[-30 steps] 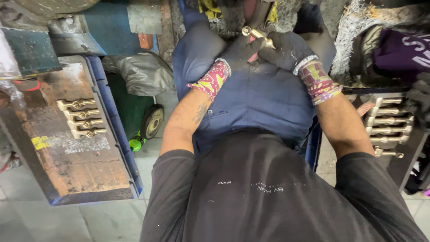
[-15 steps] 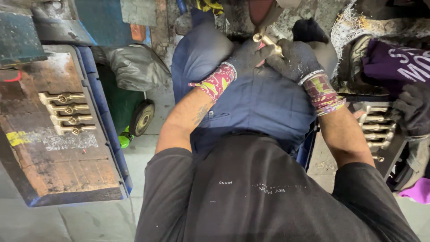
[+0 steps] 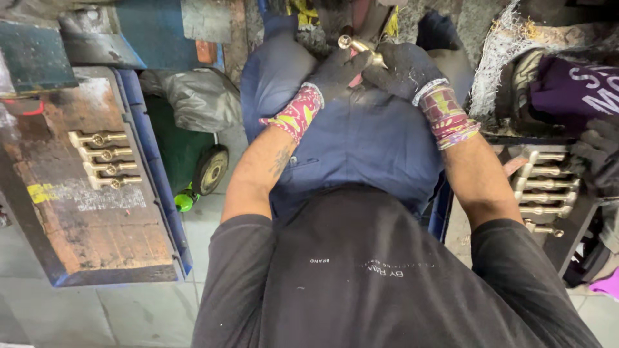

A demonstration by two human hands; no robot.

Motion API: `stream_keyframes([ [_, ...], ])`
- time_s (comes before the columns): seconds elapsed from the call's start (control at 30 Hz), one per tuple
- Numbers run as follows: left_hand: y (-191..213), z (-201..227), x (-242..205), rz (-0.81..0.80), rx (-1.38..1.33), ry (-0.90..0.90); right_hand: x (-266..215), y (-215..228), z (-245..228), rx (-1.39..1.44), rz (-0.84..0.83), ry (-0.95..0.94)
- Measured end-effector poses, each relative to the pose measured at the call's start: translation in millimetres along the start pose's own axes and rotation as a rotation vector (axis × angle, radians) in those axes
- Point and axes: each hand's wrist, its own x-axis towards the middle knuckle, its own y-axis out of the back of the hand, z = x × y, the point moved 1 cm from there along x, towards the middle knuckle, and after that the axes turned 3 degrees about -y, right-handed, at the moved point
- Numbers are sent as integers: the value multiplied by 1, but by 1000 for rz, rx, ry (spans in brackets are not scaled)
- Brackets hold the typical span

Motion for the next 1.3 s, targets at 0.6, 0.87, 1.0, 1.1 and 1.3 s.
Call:
stream_keyframes([
  [0.6, -32, 31, 3, -106, 189, 27, -26, -4, 17, -8, 61, -1],
  [0.87, -19, 14, -2, -22, -17, 25, -2, 7, 2, 20, -82, 7],
  [1.0, -11, -1, -2, 14, 37, -43, 2, 6, -2, 83, -81, 16],
  [1.1, 1, -2, 8, 27, 33, -73, 8, 6, -8, 39, -96, -47],
  [1.3, -6, 57, -25, 97, 671, -262, -18, 26, -49, 96, -21, 50],
])
